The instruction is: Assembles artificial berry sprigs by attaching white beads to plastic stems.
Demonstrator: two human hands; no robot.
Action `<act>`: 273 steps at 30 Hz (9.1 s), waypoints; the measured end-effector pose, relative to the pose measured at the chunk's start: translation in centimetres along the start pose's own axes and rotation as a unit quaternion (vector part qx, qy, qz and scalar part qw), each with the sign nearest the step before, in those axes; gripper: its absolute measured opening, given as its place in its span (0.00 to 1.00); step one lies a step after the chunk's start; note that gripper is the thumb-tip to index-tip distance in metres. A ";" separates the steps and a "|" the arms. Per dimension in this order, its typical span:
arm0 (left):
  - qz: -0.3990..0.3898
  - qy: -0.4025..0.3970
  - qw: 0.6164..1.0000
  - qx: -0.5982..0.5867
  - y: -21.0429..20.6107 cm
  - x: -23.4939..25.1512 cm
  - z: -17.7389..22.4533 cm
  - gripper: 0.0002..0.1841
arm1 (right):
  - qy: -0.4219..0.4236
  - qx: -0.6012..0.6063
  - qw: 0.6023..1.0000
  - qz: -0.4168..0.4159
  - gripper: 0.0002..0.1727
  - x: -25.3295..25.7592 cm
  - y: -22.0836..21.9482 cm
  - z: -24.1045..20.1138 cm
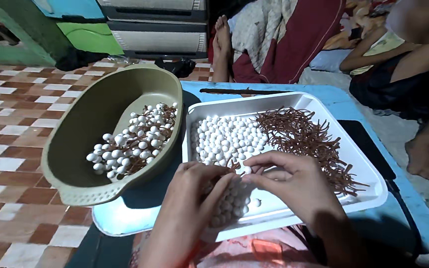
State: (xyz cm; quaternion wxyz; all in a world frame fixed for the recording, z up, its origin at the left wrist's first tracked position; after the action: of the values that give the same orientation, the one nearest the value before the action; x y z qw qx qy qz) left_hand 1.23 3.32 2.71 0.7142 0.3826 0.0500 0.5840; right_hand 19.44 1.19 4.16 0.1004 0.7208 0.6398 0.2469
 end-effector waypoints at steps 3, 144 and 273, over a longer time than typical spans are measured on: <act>0.003 -0.004 1.000 0.005 -0.1 -0.1 0.1 0.12 | 0.050 -0.031 0.998 0.008 0.08 -0.1 0.0 -0.1; -0.037 -0.082 0.996 0.017 -0.6 0.2 0.7 0.12 | 0.079 -0.021 0.994 -0.067 0.09 0.6 2.1 1.1; -0.089 -0.127 0.987 -0.032 -2.4 1.4 3.1 0.10 | 0.151 -0.021 0.976 -0.154 0.08 0.6 3.8 0.4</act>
State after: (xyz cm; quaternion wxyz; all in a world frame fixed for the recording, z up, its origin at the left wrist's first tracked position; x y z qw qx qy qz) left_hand 5.18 2.93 3.94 0.7757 0.4248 -0.0259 0.4660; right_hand 22.95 1.20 5.72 0.0547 0.5656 0.7458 0.3478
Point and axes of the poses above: each hand's wrist, its own x-axis towards the middle knuckle, its own y-axis out of the back of the hand, z = x × y, the point moved 5 cm from there along x, towards the middle knuckle, and after that the axes turned 1 degree about -y, right-handed, at the moved point
